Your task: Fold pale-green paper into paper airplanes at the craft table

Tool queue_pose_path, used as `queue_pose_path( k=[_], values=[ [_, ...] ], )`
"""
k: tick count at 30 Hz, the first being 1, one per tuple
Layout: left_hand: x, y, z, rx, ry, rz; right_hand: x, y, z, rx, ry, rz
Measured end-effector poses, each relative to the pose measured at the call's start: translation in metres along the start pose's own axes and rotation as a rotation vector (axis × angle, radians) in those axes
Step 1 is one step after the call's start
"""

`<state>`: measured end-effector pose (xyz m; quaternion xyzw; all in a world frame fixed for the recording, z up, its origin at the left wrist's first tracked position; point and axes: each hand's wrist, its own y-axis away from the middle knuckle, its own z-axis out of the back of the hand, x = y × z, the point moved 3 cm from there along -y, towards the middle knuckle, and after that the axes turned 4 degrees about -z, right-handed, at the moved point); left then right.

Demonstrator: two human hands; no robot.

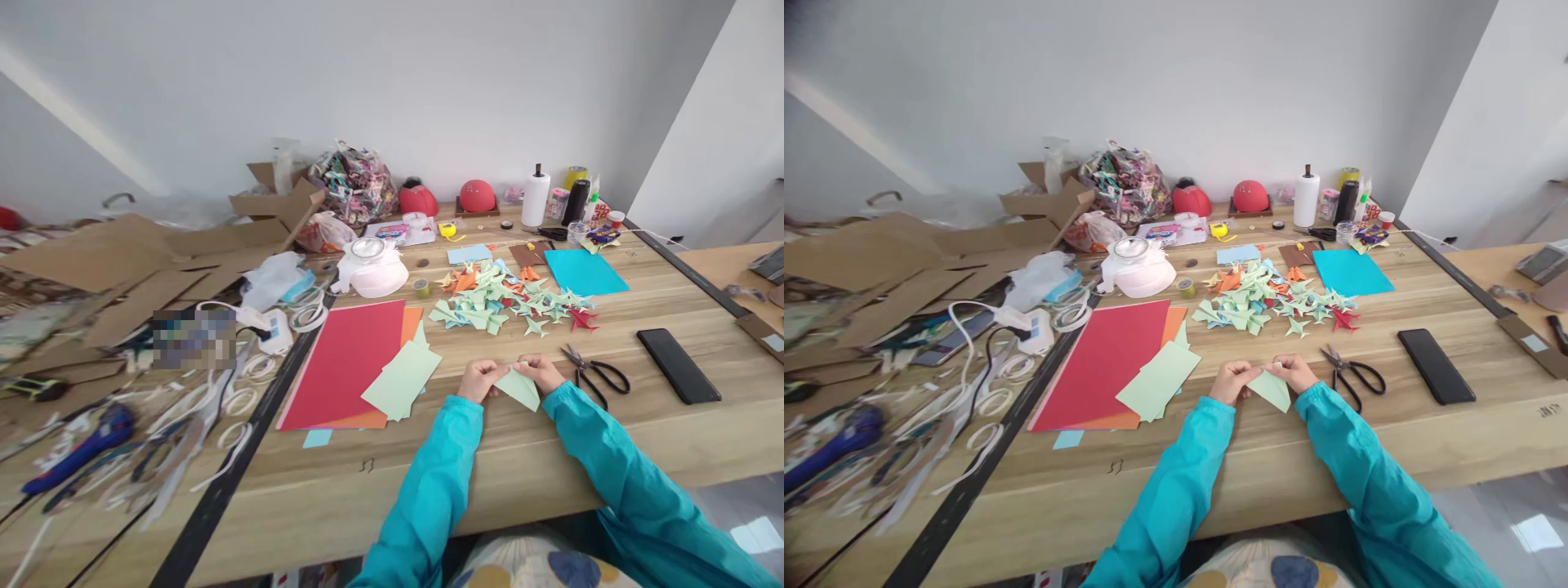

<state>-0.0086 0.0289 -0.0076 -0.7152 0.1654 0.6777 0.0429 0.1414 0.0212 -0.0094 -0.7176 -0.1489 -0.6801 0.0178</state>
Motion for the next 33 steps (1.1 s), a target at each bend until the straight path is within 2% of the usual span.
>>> queue_pose_path(
  k=[5, 12, 23, 29, 33],
  values=[
    [-0.001, 0.005, 0.013, -0.071, -0.016, -0.040, -0.001, 0.002, -0.011, 0.044, 0.152, 0.041],
    [0.005, 0.004, 0.016, -0.208, 0.066, -0.137, -0.003, 0.013, -0.036, -0.095, 0.231, 0.089],
    [0.005, 0.002, 0.014, -0.332, 0.241, -0.134, 0.005, 0.012, -0.038, -0.135, 0.232, 0.137],
    [-0.002, 0.004, 0.009, -0.187, 0.158, -0.131, 0.006, 0.013, -0.035, -0.155, 0.194, 0.136],
    [0.000, 0.005, 0.006, -0.196, 0.180, -0.147, 0.007, 0.013, -0.034, -0.160, 0.173, 0.147]
  ],
)
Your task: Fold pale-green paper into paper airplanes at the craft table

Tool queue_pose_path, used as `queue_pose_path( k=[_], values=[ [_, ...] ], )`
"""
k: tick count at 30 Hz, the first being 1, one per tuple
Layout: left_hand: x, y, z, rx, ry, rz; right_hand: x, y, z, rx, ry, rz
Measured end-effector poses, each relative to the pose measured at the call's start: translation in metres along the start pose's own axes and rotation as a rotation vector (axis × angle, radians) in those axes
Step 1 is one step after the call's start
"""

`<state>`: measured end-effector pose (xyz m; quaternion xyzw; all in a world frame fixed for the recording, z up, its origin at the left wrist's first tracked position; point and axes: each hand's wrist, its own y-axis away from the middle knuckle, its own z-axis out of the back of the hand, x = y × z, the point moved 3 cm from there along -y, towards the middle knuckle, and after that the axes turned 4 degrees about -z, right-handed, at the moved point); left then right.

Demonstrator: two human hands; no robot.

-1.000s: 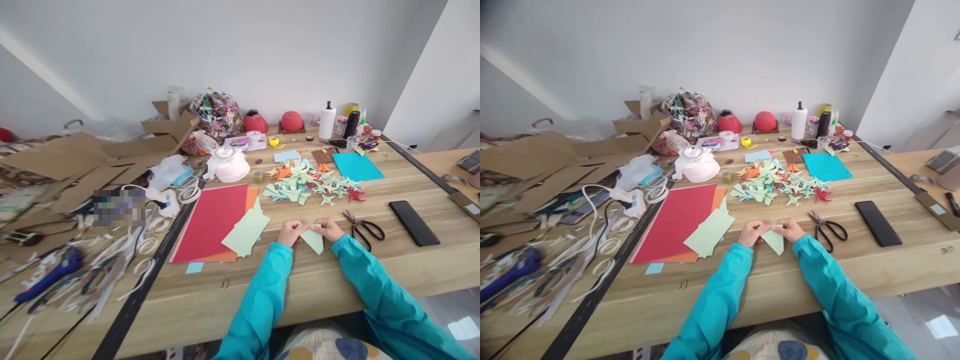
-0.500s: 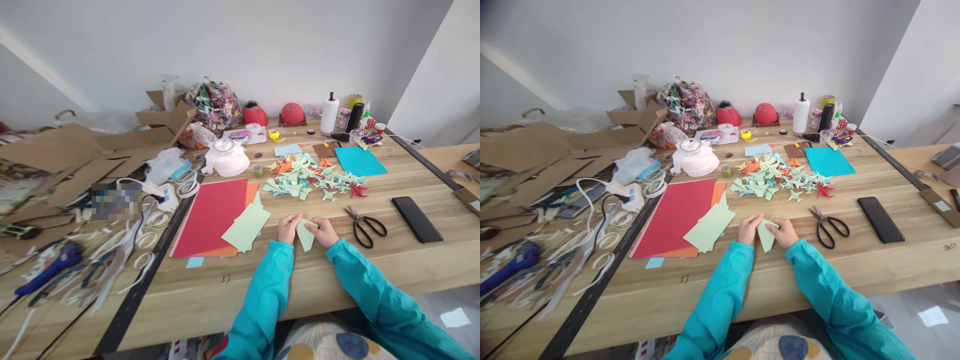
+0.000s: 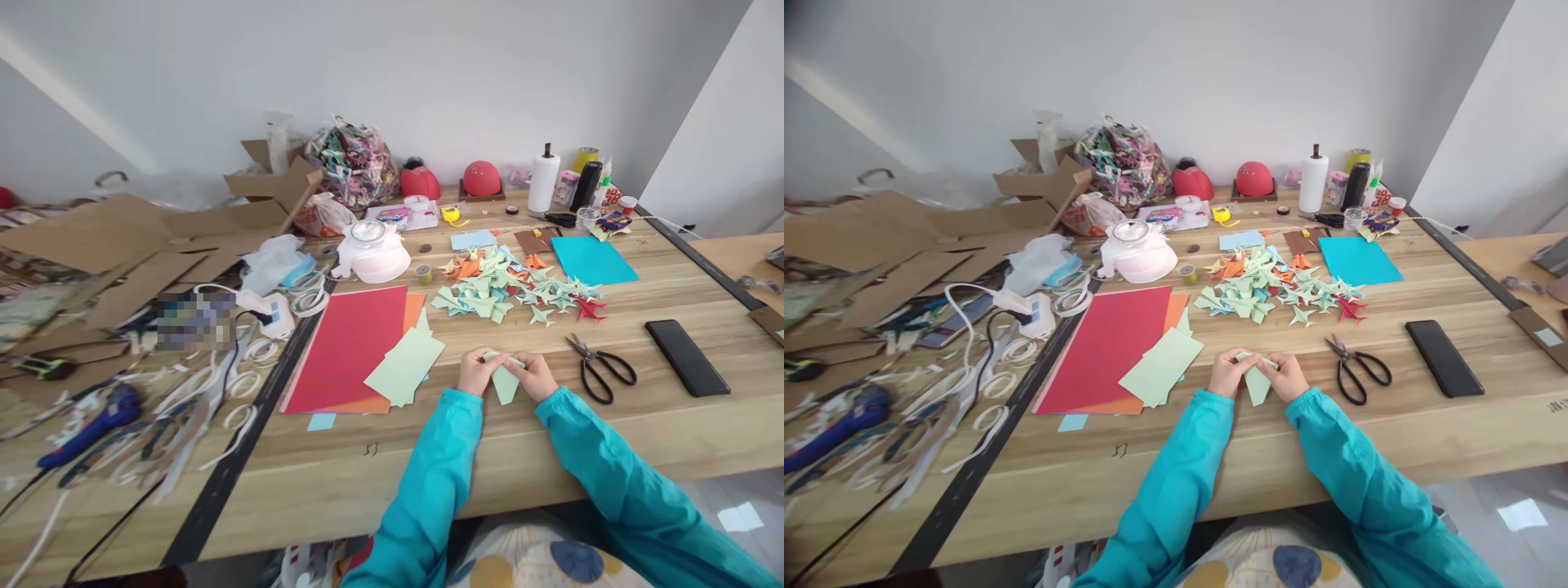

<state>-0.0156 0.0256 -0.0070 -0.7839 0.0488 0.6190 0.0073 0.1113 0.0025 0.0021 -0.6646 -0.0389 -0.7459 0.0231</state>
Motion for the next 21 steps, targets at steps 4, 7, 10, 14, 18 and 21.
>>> queue_pose_path(
  k=[4, 7, 10, 14, 18, 21],
  values=[
    [0.0059, -0.0008, 0.0006, -0.012, 0.058, 0.019, 0.0001, 0.0006, 0.0005, 0.016, -0.022, -0.011],
    [0.0088, -0.0014, 0.0013, -0.021, 0.091, 0.031, 0.0002, 0.0012, 0.0001, 0.036, -0.042, -0.025],
    [0.0101, -0.0016, 0.0013, -0.034, 0.111, 0.039, 0.0006, 0.0015, -0.0005, 0.038, -0.057, -0.037],
    [0.0102, -0.0016, 0.0006, -0.039, 0.124, 0.043, -0.0015, 0.0008, -0.0009, 0.016, -0.092, -0.078],
    [0.0076, -0.0019, 0.0026, -0.082, 0.097, 0.022, -0.0061, -0.0022, 0.0035, -0.077, -0.138, -0.115],
    [0.0050, -0.0020, 0.0041, -0.127, 0.099, 0.000, -0.0089, -0.0045, 0.0087, -0.152, -0.168, -0.128]
  ],
)
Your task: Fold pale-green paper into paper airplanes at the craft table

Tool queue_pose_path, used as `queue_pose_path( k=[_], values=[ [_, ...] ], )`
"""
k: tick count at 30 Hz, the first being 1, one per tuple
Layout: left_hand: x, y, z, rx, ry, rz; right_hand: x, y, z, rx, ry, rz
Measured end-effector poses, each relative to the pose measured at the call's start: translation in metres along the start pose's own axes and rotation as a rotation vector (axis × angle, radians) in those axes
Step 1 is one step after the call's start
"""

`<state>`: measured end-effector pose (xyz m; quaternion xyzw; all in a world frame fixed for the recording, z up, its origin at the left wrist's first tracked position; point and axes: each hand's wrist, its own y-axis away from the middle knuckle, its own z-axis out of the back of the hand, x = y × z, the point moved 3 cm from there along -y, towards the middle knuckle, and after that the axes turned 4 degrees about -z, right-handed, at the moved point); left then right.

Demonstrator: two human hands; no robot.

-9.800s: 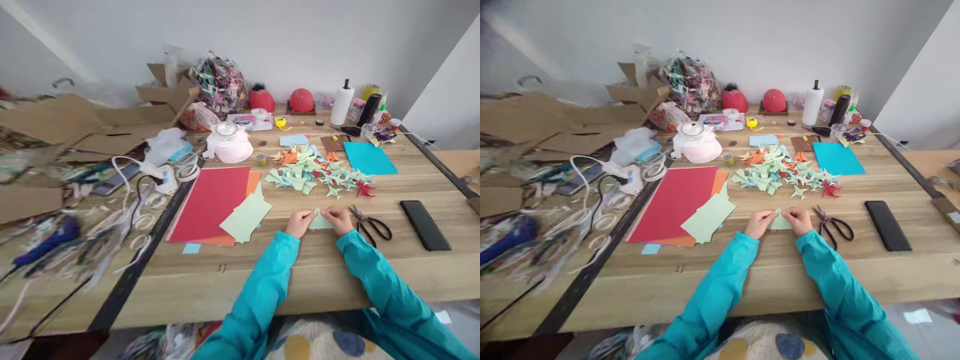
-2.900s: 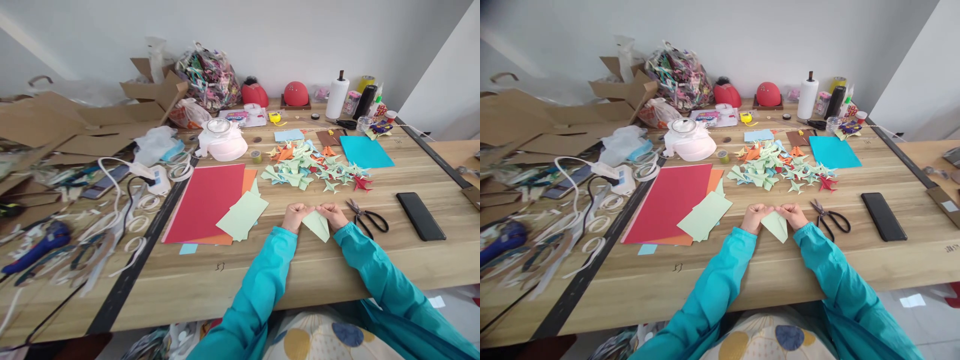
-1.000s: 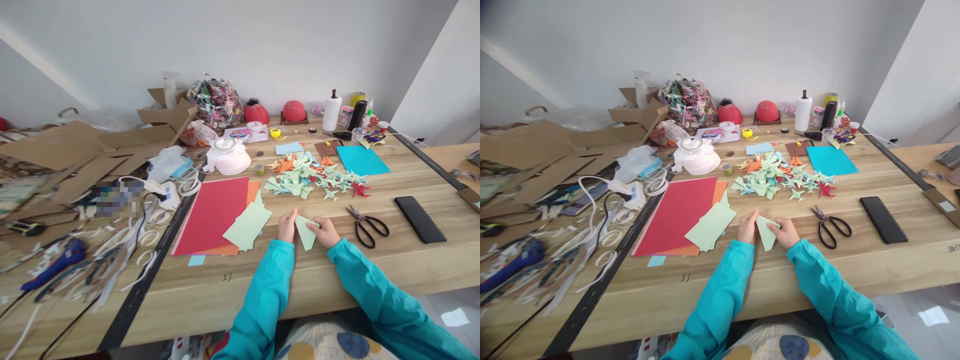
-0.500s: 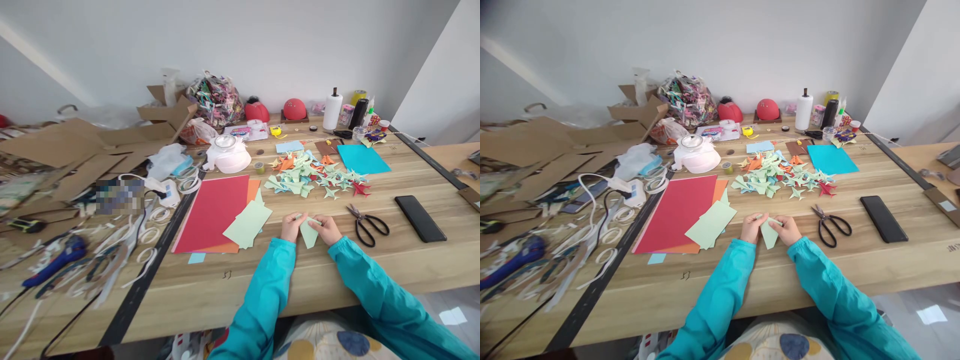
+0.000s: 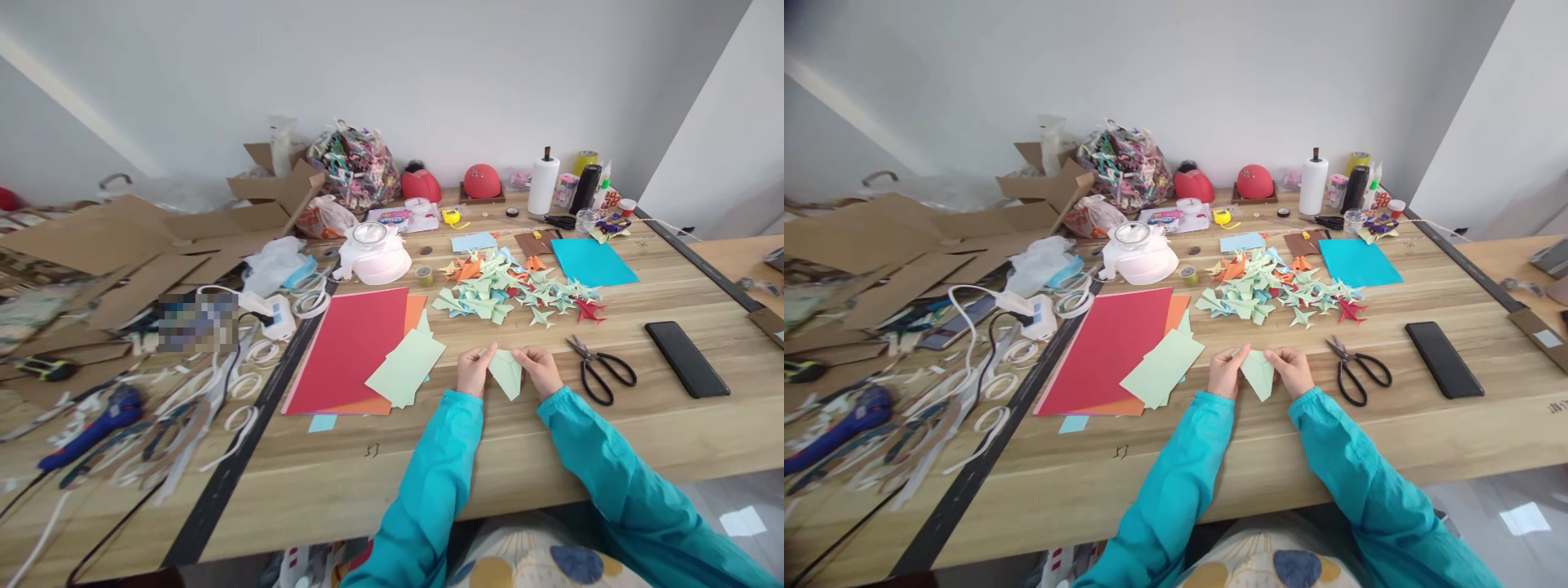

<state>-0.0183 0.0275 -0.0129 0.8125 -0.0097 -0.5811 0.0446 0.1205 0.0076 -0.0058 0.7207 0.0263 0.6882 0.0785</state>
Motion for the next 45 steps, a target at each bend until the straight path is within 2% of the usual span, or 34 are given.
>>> queue_pose_path(
  k=[4, 7, 15, 21, 28, 34, 40, 45],
  values=[
    [0.000, 0.003, -0.003, 0.001, 0.018, 0.006, -0.001, -0.001, 0.003, -0.052, -0.015, 0.012],
    [0.005, 0.006, -0.008, 0.048, -0.024, 0.048, 0.001, 0.001, 0.003, -0.061, 0.000, 0.039],
    [0.012, 0.006, -0.010, 0.064, -0.049, 0.106, 0.009, 0.005, 0.002, -0.081, 0.094, 0.109],
    [0.006, 0.017, -0.019, 0.169, 0.050, 0.143, 0.010, 0.004, 0.001, 0.039, 0.149, 0.129],
    [-0.002, 0.021, -0.022, 0.222, 0.104, 0.168, 0.012, 0.008, -0.003, 0.201, 0.078, 0.086],
    [-0.001, 0.020, -0.021, 0.242, 0.143, 0.149, 0.008, 0.009, -0.005, 0.189, 0.010, 0.033],
    [0.004, 0.018, -0.021, 0.261, 0.136, 0.179, -0.003, 0.006, -0.002, 0.155, -0.136, -0.131],
    [0.003, 0.020, -0.021, 0.252, 0.179, 0.192, -0.005, 0.005, -0.002, 0.161, -0.153, -0.131]
  ],
)
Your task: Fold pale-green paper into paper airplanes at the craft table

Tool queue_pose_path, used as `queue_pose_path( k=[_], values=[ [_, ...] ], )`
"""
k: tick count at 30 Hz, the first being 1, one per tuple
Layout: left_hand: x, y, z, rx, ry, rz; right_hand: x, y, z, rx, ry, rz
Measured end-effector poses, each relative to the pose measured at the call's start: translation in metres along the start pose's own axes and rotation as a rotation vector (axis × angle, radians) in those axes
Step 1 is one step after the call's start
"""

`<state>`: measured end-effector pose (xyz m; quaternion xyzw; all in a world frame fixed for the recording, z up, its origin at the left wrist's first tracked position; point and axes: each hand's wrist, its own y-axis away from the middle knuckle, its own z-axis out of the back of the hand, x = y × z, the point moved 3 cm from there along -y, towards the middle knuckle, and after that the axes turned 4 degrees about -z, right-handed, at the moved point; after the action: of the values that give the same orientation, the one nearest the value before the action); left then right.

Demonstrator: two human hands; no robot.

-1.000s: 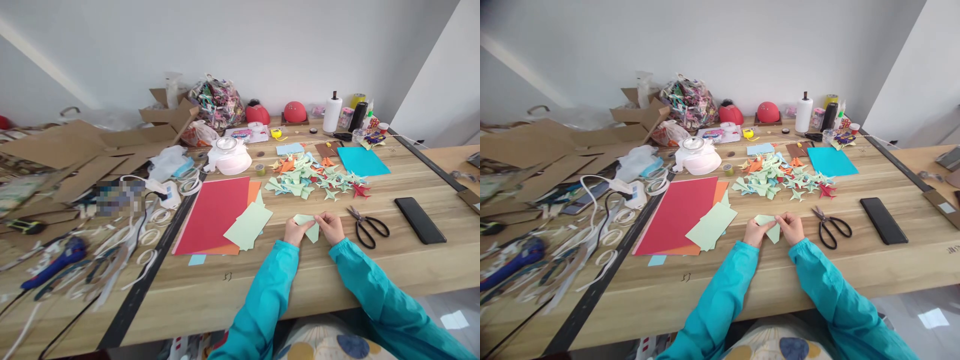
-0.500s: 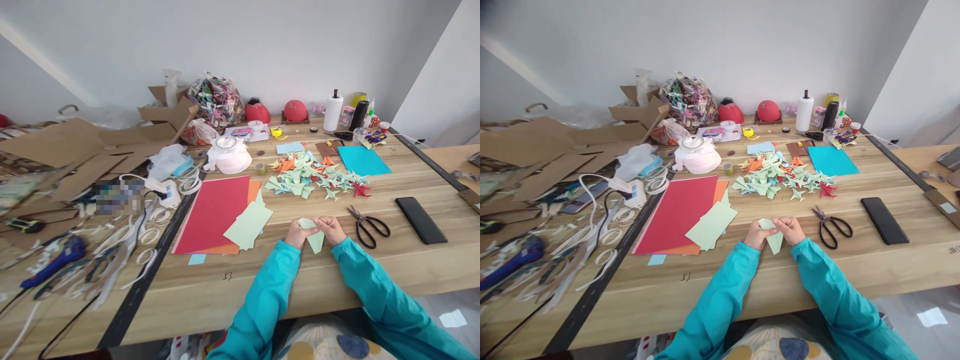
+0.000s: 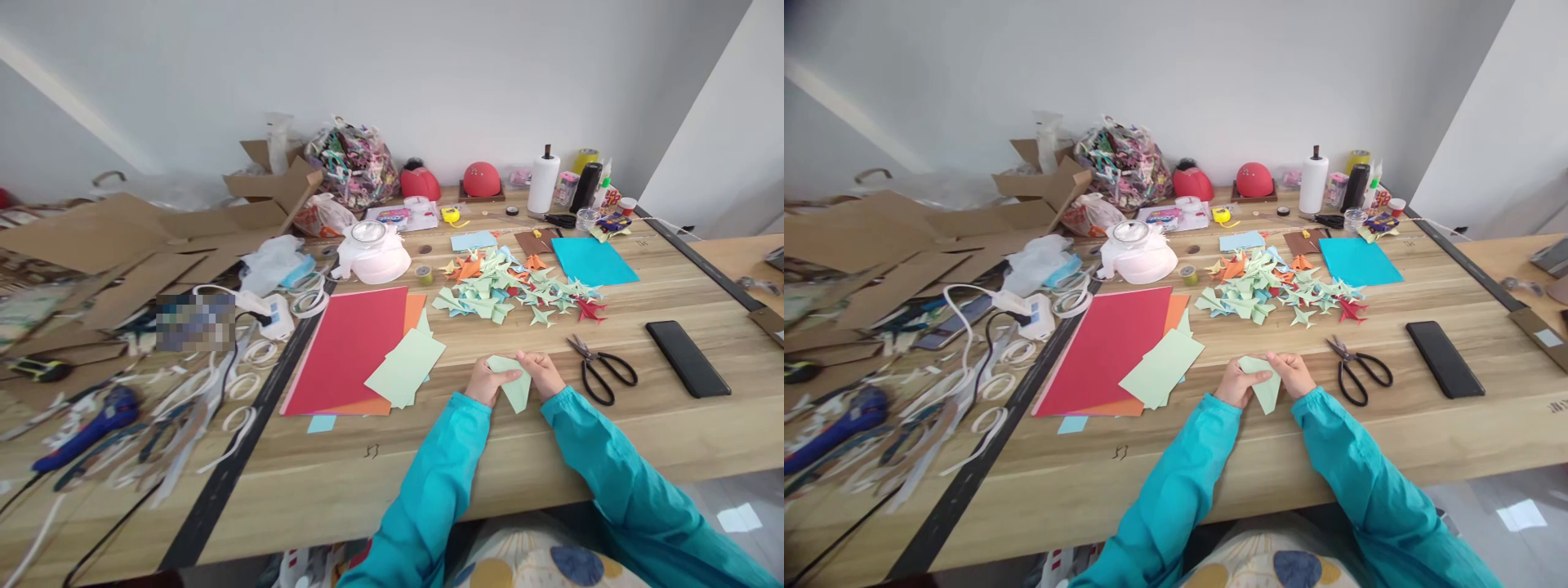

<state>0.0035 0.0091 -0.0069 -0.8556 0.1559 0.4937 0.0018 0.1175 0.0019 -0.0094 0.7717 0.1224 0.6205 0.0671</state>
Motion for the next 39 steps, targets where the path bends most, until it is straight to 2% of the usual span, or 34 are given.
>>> queue_pose_path(
  k=[5, 10, 17, 29, 35, 39],
  values=[
    [-0.0024, 0.0018, -0.0028, -0.009, 0.044, 0.034, 0.0033, 0.0029, -0.0026, 0.014, -0.015, -0.009],
    [-0.0034, 0.0013, -0.0033, -0.074, 0.050, 0.031, 0.0021, 0.0012, -0.0013, 0.031, 0.013, 0.036],
    [-0.0030, -0.0016, 0.0047, -0.085, -0.044, -0.057, 0.0014, 0.0012, -0.0031, 0.099, 0.090, 0.088],
    [-0.0026, -0.0008, 0.0007, -0.170, 0.058, 0.029, 0.0057, 0.0041, -0.0047, 0.131, 0.177, 0.127],
    [-0.0049, 0.0002, -0.0012, -0.156, 0.085, 0.032, 0.0038, 0.0021, -0.0013, 0.079, 0.194, 0.134],
    [-0.0049, -0.0009, -0.0023, -0.051, 0.062, 0.012, 0.0033, -0.0006, 0.0035, -0.024, 0.167, 0.150]
  ],
)
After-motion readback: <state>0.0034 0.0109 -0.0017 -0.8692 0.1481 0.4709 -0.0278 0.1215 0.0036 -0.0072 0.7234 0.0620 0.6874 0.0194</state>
